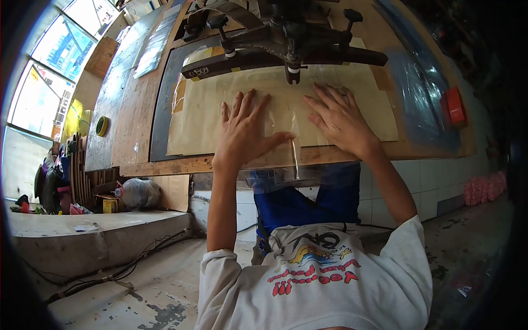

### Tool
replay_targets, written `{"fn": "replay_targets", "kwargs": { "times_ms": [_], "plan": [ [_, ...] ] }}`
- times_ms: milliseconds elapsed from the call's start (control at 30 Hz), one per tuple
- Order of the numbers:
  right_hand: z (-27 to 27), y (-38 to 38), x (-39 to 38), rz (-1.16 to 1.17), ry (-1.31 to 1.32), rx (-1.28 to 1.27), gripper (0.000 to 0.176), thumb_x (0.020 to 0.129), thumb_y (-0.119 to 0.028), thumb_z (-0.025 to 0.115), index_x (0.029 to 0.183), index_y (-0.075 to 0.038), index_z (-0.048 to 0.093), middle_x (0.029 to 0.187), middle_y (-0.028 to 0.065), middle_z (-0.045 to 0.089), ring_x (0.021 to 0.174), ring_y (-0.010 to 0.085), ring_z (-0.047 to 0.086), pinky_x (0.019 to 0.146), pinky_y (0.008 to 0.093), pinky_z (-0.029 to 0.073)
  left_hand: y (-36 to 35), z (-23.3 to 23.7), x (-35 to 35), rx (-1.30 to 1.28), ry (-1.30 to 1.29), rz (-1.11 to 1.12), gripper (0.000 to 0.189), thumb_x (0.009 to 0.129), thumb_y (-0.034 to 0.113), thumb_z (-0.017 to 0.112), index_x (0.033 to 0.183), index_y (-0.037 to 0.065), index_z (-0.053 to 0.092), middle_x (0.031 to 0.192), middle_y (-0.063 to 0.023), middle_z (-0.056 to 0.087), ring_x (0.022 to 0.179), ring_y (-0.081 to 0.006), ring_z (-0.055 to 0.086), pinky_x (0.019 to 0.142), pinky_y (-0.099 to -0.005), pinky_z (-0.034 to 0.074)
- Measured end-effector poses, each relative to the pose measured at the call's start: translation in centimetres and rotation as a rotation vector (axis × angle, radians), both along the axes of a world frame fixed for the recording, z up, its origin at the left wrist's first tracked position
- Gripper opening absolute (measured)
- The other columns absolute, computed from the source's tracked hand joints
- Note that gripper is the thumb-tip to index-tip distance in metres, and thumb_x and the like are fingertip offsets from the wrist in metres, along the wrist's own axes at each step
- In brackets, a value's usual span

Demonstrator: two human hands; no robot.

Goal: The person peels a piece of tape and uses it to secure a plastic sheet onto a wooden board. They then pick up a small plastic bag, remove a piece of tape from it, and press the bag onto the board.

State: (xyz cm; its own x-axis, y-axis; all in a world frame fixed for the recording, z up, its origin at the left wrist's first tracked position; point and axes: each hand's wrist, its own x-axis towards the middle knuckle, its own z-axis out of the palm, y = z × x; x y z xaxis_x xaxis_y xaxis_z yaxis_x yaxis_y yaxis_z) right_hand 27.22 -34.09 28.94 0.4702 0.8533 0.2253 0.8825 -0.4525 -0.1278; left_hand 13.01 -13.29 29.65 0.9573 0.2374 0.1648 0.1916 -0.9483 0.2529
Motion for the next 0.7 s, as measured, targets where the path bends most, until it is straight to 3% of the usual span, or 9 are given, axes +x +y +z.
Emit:
{"fn": "replay_targets", "kwargs": {
  "times_ms": [200,300,433,700],
  "plan": [
    [-1.6,1.3,1.3,-0.011,0.099,0.163,0.051,0.104,-0.037,0.049,0.144,-0.006,0.051,0.153,0.0172,0.045,0.143,0.0339,0.039,0.12,0.046,0.03,1.9,-1.4,1.3,0.029,-0.053,-0.009,0.094,0.082,0.073,0.063,0.152,0.013,0.045,0.16,-0.0226,0.033,0.152,-0.0391,0.022,0.123,-0.0552,0.016],
    [-0.2,1.0,0.8,0.045,0.198,0.105,0.052,0.103,-0.037,0.053,0.143,-0.005,0.051,0.152,0.0176,0.046,0.143,0.034,0.04,0.12,0.0452,0.031,2.6,-1.7,2.1,0.014,-0.091,-0.009,0.091,0.085,0.072,0.06,0.151,0.011,0.045,0.159,-0.0252,0.033,0.152,-0.0408,0.022,0.123,-0.055,0.015],
    [-1.0,0.7,0.8,0.057,0.056,0.131,0.051,0.102,-0.038,0.054,0.14,-0.004,0.054,0.151,0.0192,0.047,0.142,0.035,0.041,0.12,0.0462,0.031,1.7,-1.1,0.8,0.004,-0.039,0.023,0.081,0.092,0.063,0.059,0.152,0.011,0.044,0.16,-0.025,0.031,0.15,-0.0435,0.024,0.122,-0.0535,0.018],
    [-2.5,2.5,2.4,0.002,0.108,0.21,0.051,0.101,-0.037,0.055,0.141,-0.006,0.054,0.151,0.0197,0.047,0.144,0.0346,0.038,0.12,0.0513,0.027,2.8,-1.8,0.3,0.052,-0.045,-0.012,0.092,0.089,0.072,0.054,0.154,0.009,0.039,0.161,-0.0273,0.027,0.152,-0.0429,0.021,0.123,-0.0528,0.016]
  ]
}}
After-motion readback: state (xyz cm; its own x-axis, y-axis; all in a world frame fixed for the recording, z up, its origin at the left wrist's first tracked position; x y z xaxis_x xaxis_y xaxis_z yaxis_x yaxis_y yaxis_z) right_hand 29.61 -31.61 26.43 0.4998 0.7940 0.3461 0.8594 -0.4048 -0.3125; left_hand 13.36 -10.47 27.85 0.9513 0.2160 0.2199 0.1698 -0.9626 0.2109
